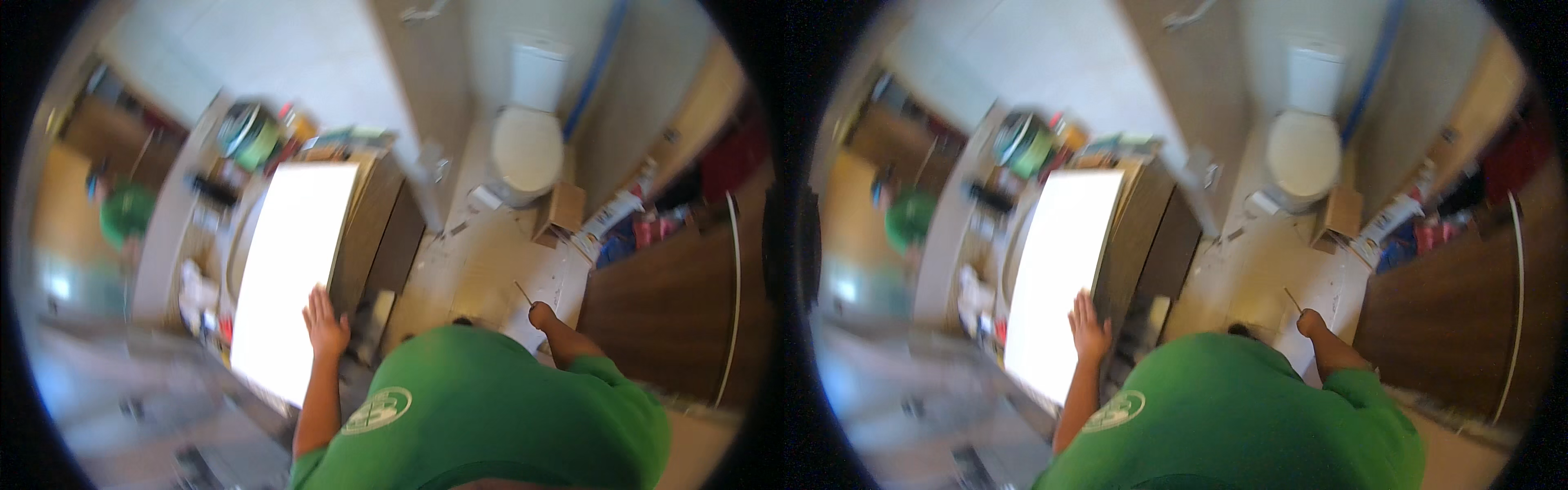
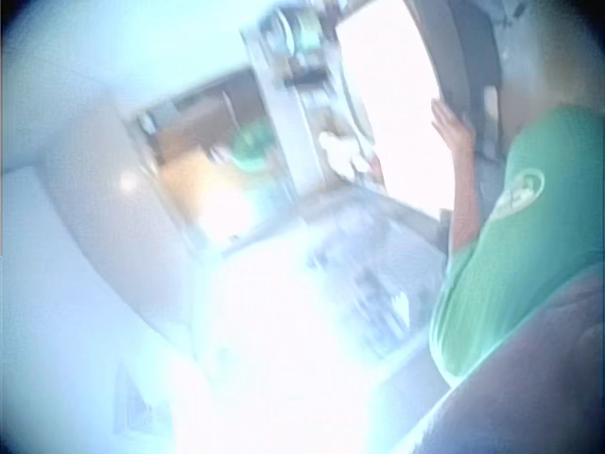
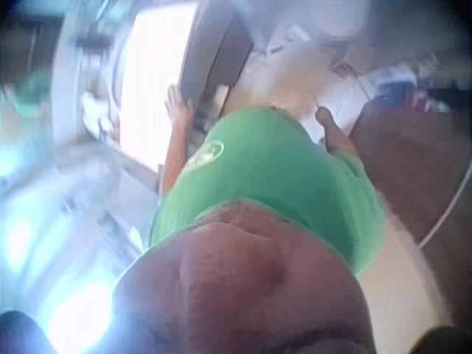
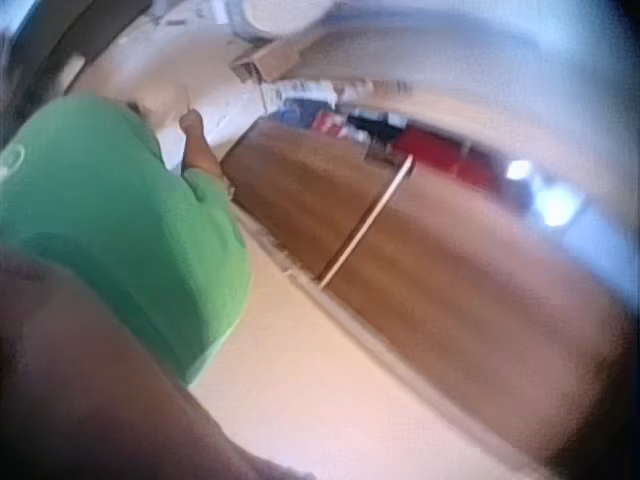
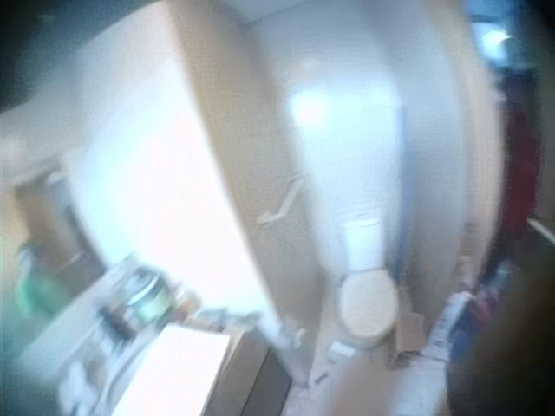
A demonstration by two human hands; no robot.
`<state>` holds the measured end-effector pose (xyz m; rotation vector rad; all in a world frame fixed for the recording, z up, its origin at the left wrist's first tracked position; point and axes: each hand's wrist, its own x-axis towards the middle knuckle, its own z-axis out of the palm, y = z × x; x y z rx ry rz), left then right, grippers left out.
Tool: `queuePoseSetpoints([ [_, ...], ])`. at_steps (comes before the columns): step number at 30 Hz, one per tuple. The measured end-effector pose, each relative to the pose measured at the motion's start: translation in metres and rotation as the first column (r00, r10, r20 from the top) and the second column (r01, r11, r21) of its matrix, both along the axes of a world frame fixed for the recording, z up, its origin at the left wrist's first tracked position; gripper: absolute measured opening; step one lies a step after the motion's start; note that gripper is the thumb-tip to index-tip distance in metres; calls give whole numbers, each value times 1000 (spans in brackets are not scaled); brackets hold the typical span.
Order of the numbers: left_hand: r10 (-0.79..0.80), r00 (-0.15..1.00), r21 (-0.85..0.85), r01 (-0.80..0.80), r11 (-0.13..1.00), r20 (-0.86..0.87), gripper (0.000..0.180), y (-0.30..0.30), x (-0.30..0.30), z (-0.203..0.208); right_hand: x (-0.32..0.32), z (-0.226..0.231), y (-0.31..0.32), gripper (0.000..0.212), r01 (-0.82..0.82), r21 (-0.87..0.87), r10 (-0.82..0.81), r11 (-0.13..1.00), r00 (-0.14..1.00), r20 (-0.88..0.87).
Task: The person uses a metal file to smooth the edges of a white rectangular tile placed on a bathroom countertop. They repeatedly file along the edges, repositioning the tile to access different sides.
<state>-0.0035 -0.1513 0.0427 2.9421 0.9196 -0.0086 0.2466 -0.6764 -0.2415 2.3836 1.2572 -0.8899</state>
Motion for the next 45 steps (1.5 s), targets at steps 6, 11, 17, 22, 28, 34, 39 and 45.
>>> queuePoseSetpoints([
  [6,223,974,35,-225,974,48,88,-46,-49,-2,24,-45,-9,22,598,121,-557,792,789,-257],
  [11,377,907,65,-394,917,187,85,-94,-106,-23,65,-50,-2,22,323,146,-292,935,935,-199],
  [17,537,829,-357,-554,752,-155,53,-134,-197,-128,73,54,80,15,866,-191,-743,462,260,-617],
  [22,543,609,-529,-787,319,-579,55,-129,-237,-263,54,128,134,16,902,-172,-737,396,200,-646],
  [28,619,441,-506,-859,81,-650,84,-146,-164,-322,37,162,110,6,817,-443,-734,370,-36,-678],
  [34,834,376,-794,309,-524,-404,82,-90,-22,-269,29,217,110,7,818,-474,-698,327,-130,-704],
  [39,295,952,-983,28,184,82,66,-93,-43,-308,33,220,127,16,831,-381,-666,404,-18,-746],
  [45,260,822,-862,-490,-129,-506,63,-123,-163,-336,14,209,135,14,881,-115,-502,460,150,-852],
])
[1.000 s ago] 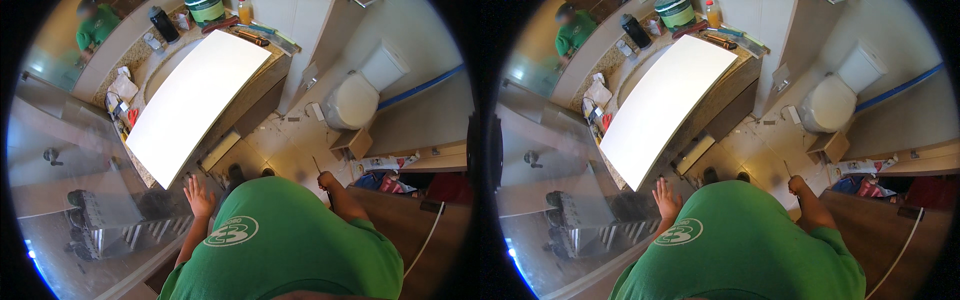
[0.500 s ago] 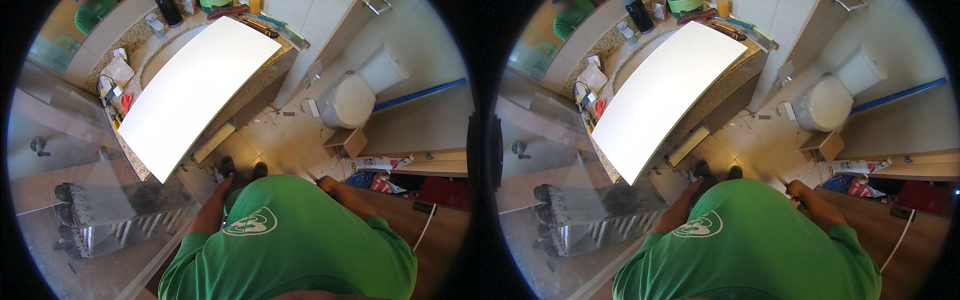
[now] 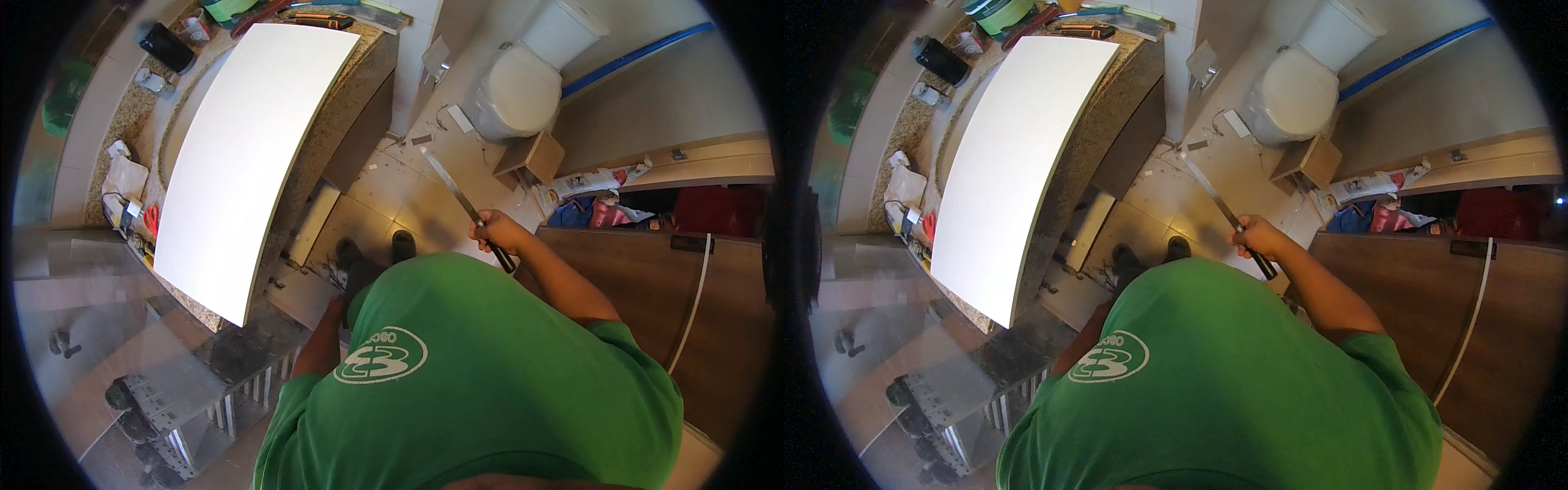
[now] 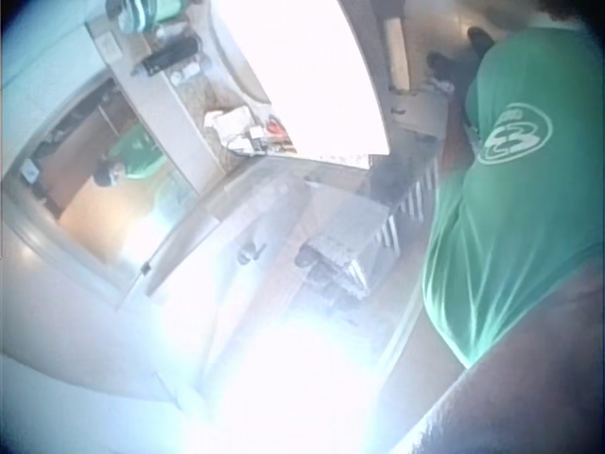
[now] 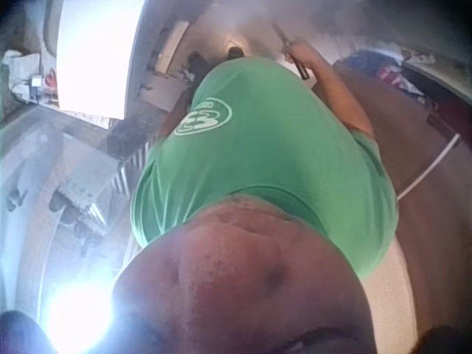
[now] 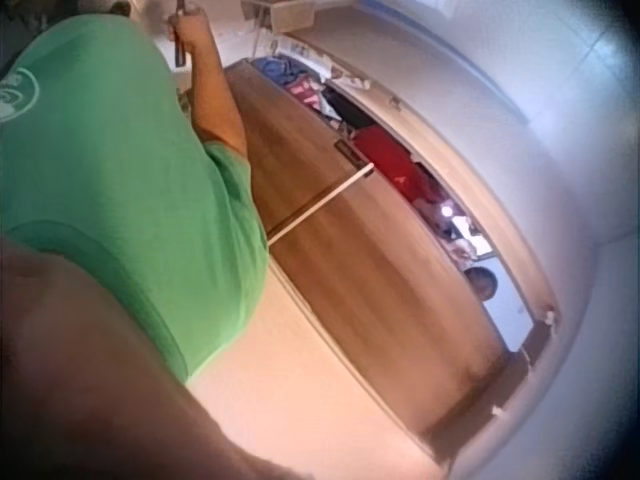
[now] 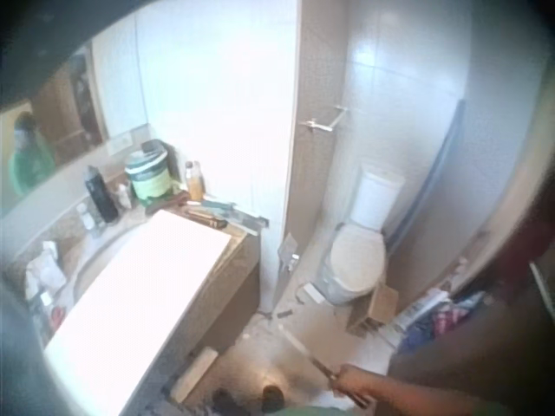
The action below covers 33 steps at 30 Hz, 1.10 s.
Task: The person uses a metal file to smooth the edges of a white rectangular tile placed on a bathroom countertop. They repeatedly file along the edges, repositioning the tile to access different sides.
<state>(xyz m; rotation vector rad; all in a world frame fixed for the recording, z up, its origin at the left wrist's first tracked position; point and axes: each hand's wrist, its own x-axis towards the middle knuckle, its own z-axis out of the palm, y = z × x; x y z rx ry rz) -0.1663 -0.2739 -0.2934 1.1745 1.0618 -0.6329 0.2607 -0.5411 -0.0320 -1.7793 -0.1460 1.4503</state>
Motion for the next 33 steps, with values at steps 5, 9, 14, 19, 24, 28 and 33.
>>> queuePoseSetpoints([
  [5,353,928,27,-358,933,121,64,15,105,121,0,29,21,14,144,113,-114,983,965,-238],
  [9,-222,622,328,-59,943,751,65,18,214,230,-5,45,50,14,108,79,-79,991,947,-313],
  [14,-979,71,981,2,194,193,79,4,287,274,-7,68,68,12,-18,144,63,989,946,-317],
  [19,-633,763,972,25,233,132,77,47,290,256,0,91,52,13,-21,136,53,990,972,-230],
  [24,-922,254,956,-59,288,293,76,1,298,248,-2,77,53,13,52,123,-12,991,951,-309],
  [28,-794,530,952,-112,284,299,70,27,296,207,0,53,45,24,-231,-11,228,973,968,-108],
  [33,-890,358,567,810,147,-281,55,102,202,133,-2,-23,-12,24,-134,190,86,973,967,240],
])
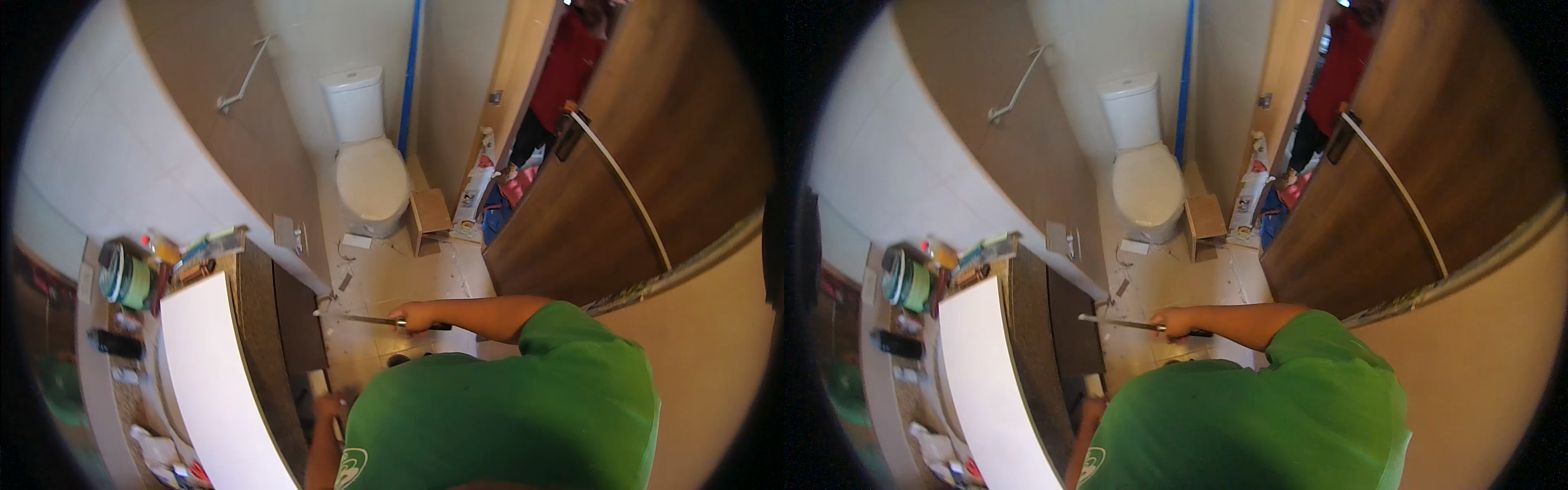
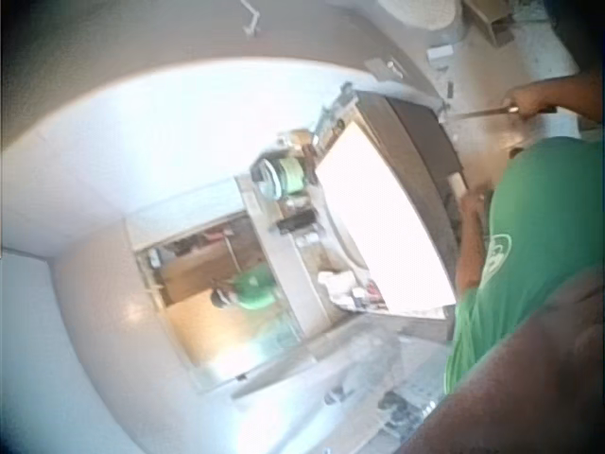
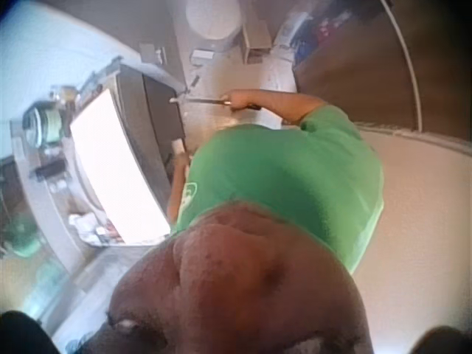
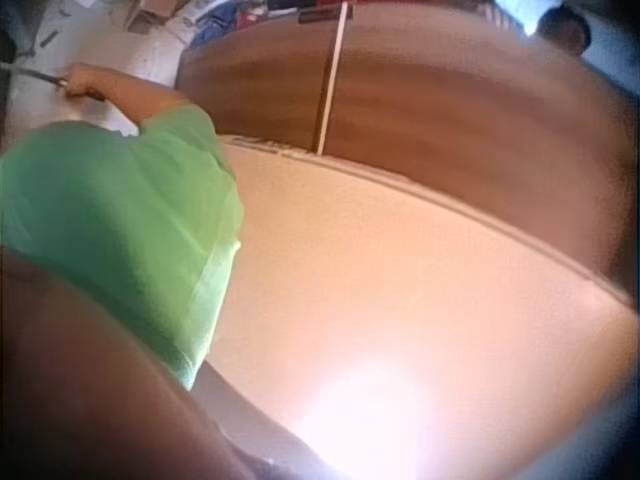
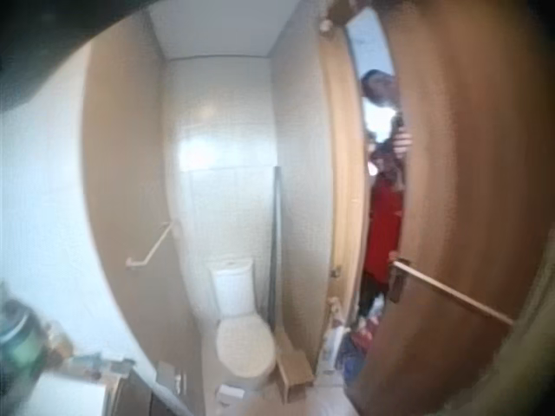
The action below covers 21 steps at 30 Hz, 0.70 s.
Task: The person uses a metal file to smooth the edges of a white rectangular tile placed on a bathroom countertop. They repeatedly file along the edges, repositioning the tile to access different sides.
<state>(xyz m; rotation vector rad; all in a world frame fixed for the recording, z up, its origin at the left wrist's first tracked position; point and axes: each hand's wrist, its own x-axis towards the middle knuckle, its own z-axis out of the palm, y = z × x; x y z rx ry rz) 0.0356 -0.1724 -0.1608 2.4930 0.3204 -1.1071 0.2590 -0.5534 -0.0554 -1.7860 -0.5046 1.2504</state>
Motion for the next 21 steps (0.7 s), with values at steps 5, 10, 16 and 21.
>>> queuePoseSetpoints([
  [5,397,913,-345,-404,847,-94,54,-3,-57,-12,-44,-145,-85,16,131,-430,-363,893,775,-518],
  [10,621,777,-388,-607,693,-105,53,1,-64,13,-125,-175,-160,17,-69,-459,-312,886,644,-699],
  [16,727,680,-405,-693,597,-91,51,13,-76,22,-128,-118,-158,21,44,-412,-362,910,567,-740],
  [21,743,666,-420,-694,585,-67,51,20,-77,25,-52,-102,-111,25,314,-357,-474,880,642,-602],
])
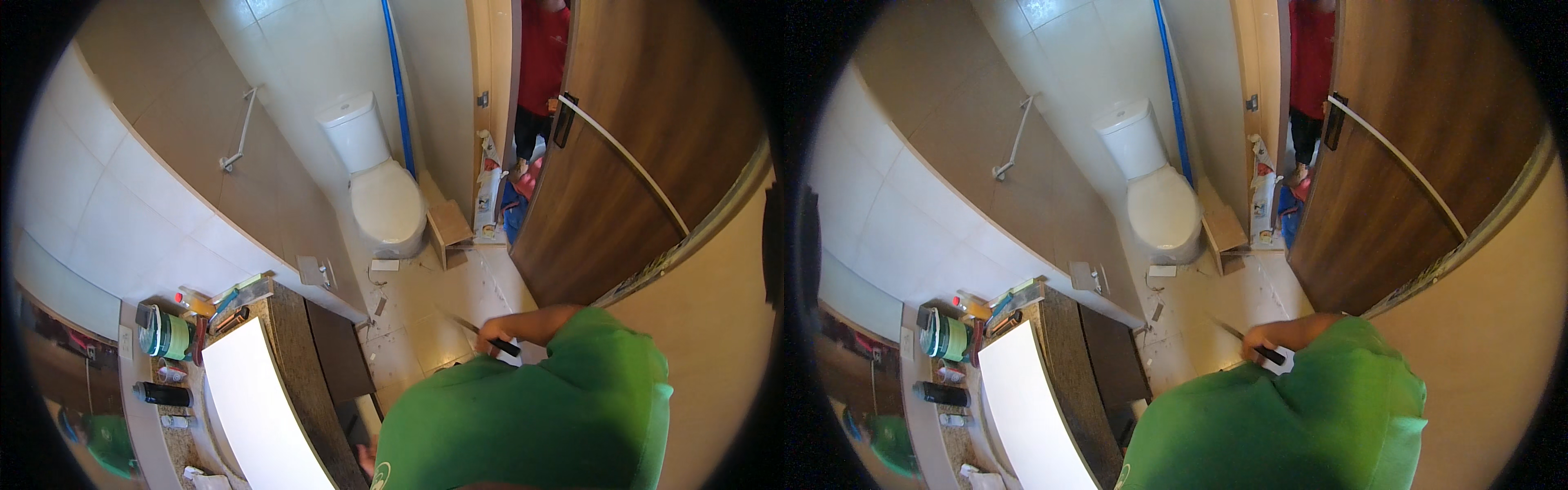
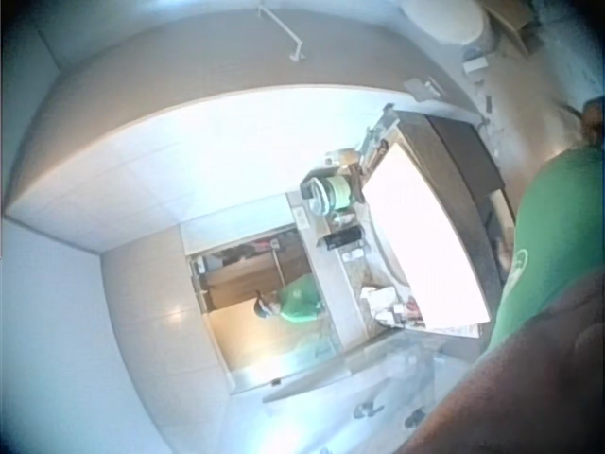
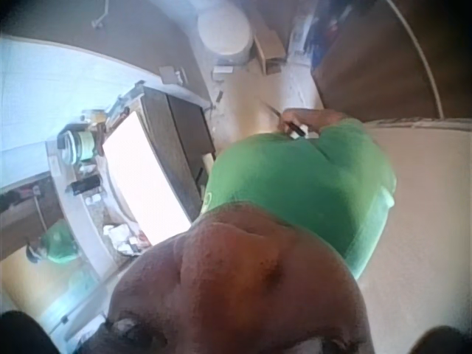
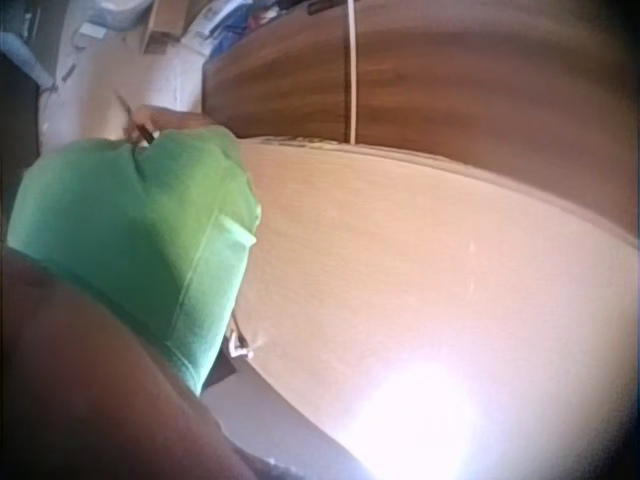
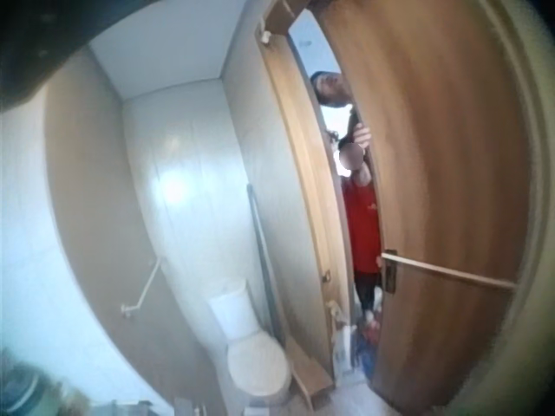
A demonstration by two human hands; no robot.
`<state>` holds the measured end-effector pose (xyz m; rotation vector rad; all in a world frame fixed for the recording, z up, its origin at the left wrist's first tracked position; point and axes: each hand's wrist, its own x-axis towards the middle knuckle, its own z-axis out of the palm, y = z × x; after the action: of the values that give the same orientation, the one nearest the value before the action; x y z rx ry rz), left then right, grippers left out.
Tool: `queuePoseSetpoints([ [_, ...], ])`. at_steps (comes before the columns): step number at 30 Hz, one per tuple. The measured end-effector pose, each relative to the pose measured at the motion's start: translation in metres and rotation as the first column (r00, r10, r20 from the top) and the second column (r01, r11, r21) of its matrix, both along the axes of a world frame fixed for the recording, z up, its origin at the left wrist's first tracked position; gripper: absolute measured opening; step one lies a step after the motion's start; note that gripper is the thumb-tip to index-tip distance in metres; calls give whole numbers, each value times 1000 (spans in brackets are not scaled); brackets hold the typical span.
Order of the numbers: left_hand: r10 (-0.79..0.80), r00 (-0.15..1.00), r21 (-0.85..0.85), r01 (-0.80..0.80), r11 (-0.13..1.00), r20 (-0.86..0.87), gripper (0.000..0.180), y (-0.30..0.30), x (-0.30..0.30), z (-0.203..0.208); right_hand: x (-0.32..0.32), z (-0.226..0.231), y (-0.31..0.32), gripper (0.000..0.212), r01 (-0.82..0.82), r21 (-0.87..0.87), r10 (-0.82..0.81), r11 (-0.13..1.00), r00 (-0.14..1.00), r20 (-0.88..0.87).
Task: The person uses a metal file to smooth the edges of a white rectangular tile placed on a bathroom countertop. They repeatedly file along the edges, repositioning the tile to access different sides.
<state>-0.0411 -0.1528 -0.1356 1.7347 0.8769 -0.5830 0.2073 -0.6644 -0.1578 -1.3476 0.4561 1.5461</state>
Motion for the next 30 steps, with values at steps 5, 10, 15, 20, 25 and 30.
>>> queuePoseSetpoints([
  [5,11,1000,-28,-11,1000,15,50,-8,1,1,40,-21,42,22,-19,-288,137,957,909,395],
  [10,46,998,-71,-43,996,31,49,-13,-4,5,-38,-100,9,36,-637,-384,739,668,507,444],
  [15,191,978,-191,-173,966,80,49,-40,-23,-8,-88,-88,-51,20,-237,-89,212,967,951,-226],
  [20,665,747,-719,-466,516,-7,49,-69,15,33,-13,9,-34,22,-262,144,270,954,962,-36],
  [25,-534,821,962,-60,265,199,68,-26,58,161,27,62,32,16,151,-229,-102,962,972,212],
  [30,-309,943,925,220,310,-121,82,14,59,202,26,25,19,7,119,-233,-30,965,935,353],
])
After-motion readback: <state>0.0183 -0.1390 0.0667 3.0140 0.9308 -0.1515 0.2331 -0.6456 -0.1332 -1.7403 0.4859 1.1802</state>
